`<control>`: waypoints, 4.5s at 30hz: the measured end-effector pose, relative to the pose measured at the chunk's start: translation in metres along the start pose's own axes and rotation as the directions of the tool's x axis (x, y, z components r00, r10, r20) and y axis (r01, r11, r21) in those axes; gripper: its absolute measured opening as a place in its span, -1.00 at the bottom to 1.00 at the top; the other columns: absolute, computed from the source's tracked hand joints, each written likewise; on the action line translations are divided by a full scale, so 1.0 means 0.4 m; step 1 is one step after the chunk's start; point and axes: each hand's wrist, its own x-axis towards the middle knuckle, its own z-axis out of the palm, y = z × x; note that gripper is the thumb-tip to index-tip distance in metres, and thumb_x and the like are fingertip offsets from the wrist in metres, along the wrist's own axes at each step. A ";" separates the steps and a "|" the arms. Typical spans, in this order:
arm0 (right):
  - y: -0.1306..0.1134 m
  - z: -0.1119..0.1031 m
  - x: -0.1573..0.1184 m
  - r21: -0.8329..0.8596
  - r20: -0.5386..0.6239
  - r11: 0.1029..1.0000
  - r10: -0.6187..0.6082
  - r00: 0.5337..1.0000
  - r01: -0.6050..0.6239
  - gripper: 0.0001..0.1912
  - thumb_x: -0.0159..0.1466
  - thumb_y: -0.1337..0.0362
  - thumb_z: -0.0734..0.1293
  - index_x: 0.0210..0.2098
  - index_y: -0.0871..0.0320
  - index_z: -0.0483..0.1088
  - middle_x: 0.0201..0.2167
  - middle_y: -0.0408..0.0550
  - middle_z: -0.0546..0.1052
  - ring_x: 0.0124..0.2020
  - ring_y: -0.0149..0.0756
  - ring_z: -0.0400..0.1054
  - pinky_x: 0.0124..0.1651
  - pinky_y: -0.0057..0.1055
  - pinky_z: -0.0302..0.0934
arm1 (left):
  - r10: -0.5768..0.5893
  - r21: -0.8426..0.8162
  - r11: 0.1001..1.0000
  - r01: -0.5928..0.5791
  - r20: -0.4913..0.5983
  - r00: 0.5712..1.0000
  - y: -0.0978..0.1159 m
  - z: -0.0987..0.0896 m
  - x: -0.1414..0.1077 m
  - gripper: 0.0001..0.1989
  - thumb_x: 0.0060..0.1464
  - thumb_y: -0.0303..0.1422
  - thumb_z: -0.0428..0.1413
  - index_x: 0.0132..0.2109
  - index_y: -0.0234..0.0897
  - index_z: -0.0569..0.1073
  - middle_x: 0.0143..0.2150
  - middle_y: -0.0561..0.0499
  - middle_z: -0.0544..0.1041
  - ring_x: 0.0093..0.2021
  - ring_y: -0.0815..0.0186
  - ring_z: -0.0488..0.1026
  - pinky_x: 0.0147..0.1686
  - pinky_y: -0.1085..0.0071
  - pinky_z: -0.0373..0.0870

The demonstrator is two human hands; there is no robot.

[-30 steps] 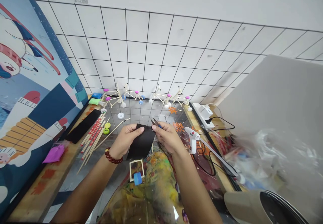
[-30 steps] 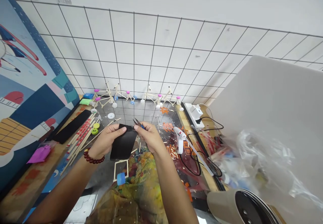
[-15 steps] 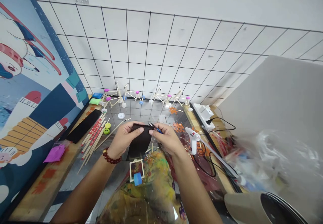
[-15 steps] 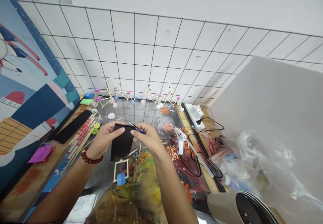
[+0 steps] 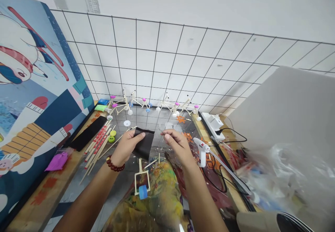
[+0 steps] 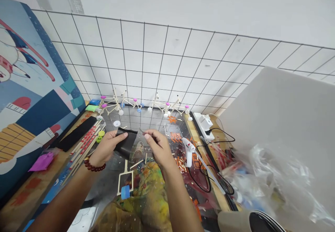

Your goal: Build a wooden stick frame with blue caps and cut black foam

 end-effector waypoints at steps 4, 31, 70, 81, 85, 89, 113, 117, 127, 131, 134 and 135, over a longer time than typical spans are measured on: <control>-0.012 -0.010 -0.005 -0.105 0.173 0.992 -0.047 0.984 0.066 -0.70 0.30 0.06 0.27 -0.24 0.15 0.50 -0.41 -0.10 0.49 -0.38 -0.33 0.32 -0.28 -0.41 0.19 | -0.011 0.058 0.998 0.011 -0.002 1.000 -0.002 -0.008 0.002 -0.66 -0.11 -0.12 0.30 -0.41 -0.36 0.54 -0.44 -0.03 0.58 -0.46 0.34 0.43 -0.43 0.46 0.36; -0.024 -0.035 -0.005 -0.296 0.122 0.955 0.063 0.990 -0.024 -0.64 0.30 0.05 0.26 -0.42 0.18 0.50 -0.50 -0.12 0.49 -0.41 -0.29 0.34 -0.31 -0.39 0.19 | 0.071 0.147 0.986 -0.081 0.070 0.995 -0.011 0.004 -0.012 -0.59 0.05 -0.05 0.16 -0.48 -0.33 0.44 -0.55 0.07 0.44 -0.54 0.40 0.30 -0.53 0.50 0.21; -0.042 -0.042 -0.020 0.008 0.191 0.996 0.088 0.978 -0.091 -0.80 0.29 0.14 0.25 -0.17 0.12 0.32 -0.51 -0.19 0.36 -0.54 -0.43 0.19 -0.49 -0.50 0.07 | 0.155 0.056 0.986 -0.156 0.028 0.988 0.018 -0.004 -0.015 -0.76 -0.01 -0.19 0.25 -0.30 -0.28 0.62 -0.33 -0.03 0.61 -0.27 0.26 0.48 -0.22 0.42 0.35; -0.031 -0.066 -0.010 0.144 0.377 0.938 0.243 0.894 -0.315 -0.72 0.26 0.06 0.30 -0.21 0.13 0.27 -0.62 -0.25 0.41 -0.72 -0.56 -0.02 -0.64 -0.55 -0.22 | 0.168 0.080 0.981 -0.175 0.082 0.982 0.027 -0.011 -0.018 -0.77 0.03 -0.20 0.22 -0.28 -0.26 0.63 -0.36 -0.01 0.59 -0.31 0.31 0.44 -0.29 0.46 0.30; -0.033 -0.064 -0.005 0.129 0.352 0.941 0.252 0.901 -0.314 -0.73 0.26 0.07 0.30 -0.21 0.14 0.26 -0.63 -0.25 0.42 -0.71 -0.56 0.01 -0.63 -0.56 -0.18 | 0.168 0.132 0.975 -0.178 0.083 0.982 0.028 -0.005 -0.023 -0.77 0.04 -0.18 0.22 -0.32 -0.26 0.62 -0.36 0.00 0.59 -0.32 0.31 0.43 -0.29 0.46 0.30; -0.042 -0.054 -0.007 0.147 0.370 0.940 0.237 0.898 -0.308 -0.70 0.24 0.05 0.31 -0.18 0.13 0.28 -0.62 -0.26 0.41 -0.71 -0.56 0.00 -0.62 -0.55 -0.17 | 0.171 0.211 0.958 -0.193 0.116 0.978 0.028 0.004 -0.028 -0.75 0.05 -0.17 0.20 -0.32 -0.27 0.61 -0.32 -0.02 0.60 -0.30 0.29 0.44 -0.27 0.44 0.31; -0.020 -0.005 -0.008 0.270 0.328 0.897 0.256 0.909 -0.350 -0.61 0.24 -0.02 0.31 -0.22 0.21 0.38 -0.62 -0.21 0.32 -0.62 -0.53 0.03 -0.56 -0.52 -0.22 | 0.062 0.083 0.994 -0.072 0.114 0.992 -0.019 0.022 -0.016 -0.79 -0.11 -0.26 0.32 -0.37 -0.34 0.63 -0.44 -0.02 0.62 -0.43 0.35 0.47 -0.35 0.46 0.38; -0.031 0.000 -0.005 0.287 0.308 0.877 0.295 0.904 -0.384 -0.59 0.16 -0.03 0.36 -0.25 0.21 0.39 -0.64 -0.24 0.24 -0.61 -0.52 0.01 -0.56 -0.52 -0.26 | 0.110 0.134 0.983 -0.123 0.099 0.989 -0.013 0.011 -0.015 -0.80 -0.09 -0.27 0.31 -0.37 -0.35 0.62 -0.44 -0.01 0.59 -0.43 0.35 0.44 -0.36 0.45 0.35; -0.042 0.000 -0.004 0.353 0.362 0.805 0.351 0.864 -0.476 -0.59 0.09 0.00 0.41 -0.25 0.19 0.36 -0.65 -0.27 0.18 -0.64 -0.56 -0.11 -0.56 -0.52 -0.38 | 0.255 0.264 0.919 -0.294 0.171 0.952 -0.002 -0.018 -0.009 -0.83 -0.02 -0.28 0.27 -0.40 -0.33 0.59 -0.41 -0.01 0.53 -0.37 0.35 0.40 -0.36 0.47 0.32; -0.038 0.004 -0.007 0.369 0.330 0.805 0.355 0.875 -0.466 -0.60 0.06 0.02 0.45 -0.27 0.19 0.41 -0.64 -0.25 0.18 -0.61 -0.53 -0.03 -0.56 -0.52 -0.37 | 0.213 0.240 0.939 -0.246 0.152 0.965 -0.004 -0.013 -0.008 -0.84 -0.05 -0.29 0.28 -0.39 -0.34 0.60 -0.42 -0.02 0.56 -0.40 0.35 0.42 -0.37 0.47 0.34; -0.036 0.006 -0.006 0.370 0.310 0.808 0.357 0.881 -0.458 -0.62 0.05 0.04 0.46 -0.27 0.19 0.47 -0.60 -0.22 0.22 -0.60 -0.54 -0.01 -0.56 -0.52 -0.35 | 0.186 0.212 0.954 -0.212 0.139 0.973 -0.003 -0.010 -0.008 -0.84 -0.05 -0.31 0.29 -0.33 -0.32 0.62 -0.36 -0.04 0.60 -0.37 0.33 0.46 -0.34 0.46 0.37; -0.035 0.006 -0.006 0.372 0.306 0.809 0.357 0.883 -0.456 -0.61 0.04 0.04 0.47 -0.26 0.19 0.49 -0.59 -0.21 0.24 -0.59 -0.54 0.01 -0.56 -0.52 -0.34 | 0.189 0.206 0.954 -0.216 0.143 0.972 -0.002 -0.009 -0.008 -0.85 -0.05 -0.32 0.28 -0.33 -0.32 0.63 -0.35 -0.04 0.61 -0.36 0.33 0.47 -0.33 0.46 0.37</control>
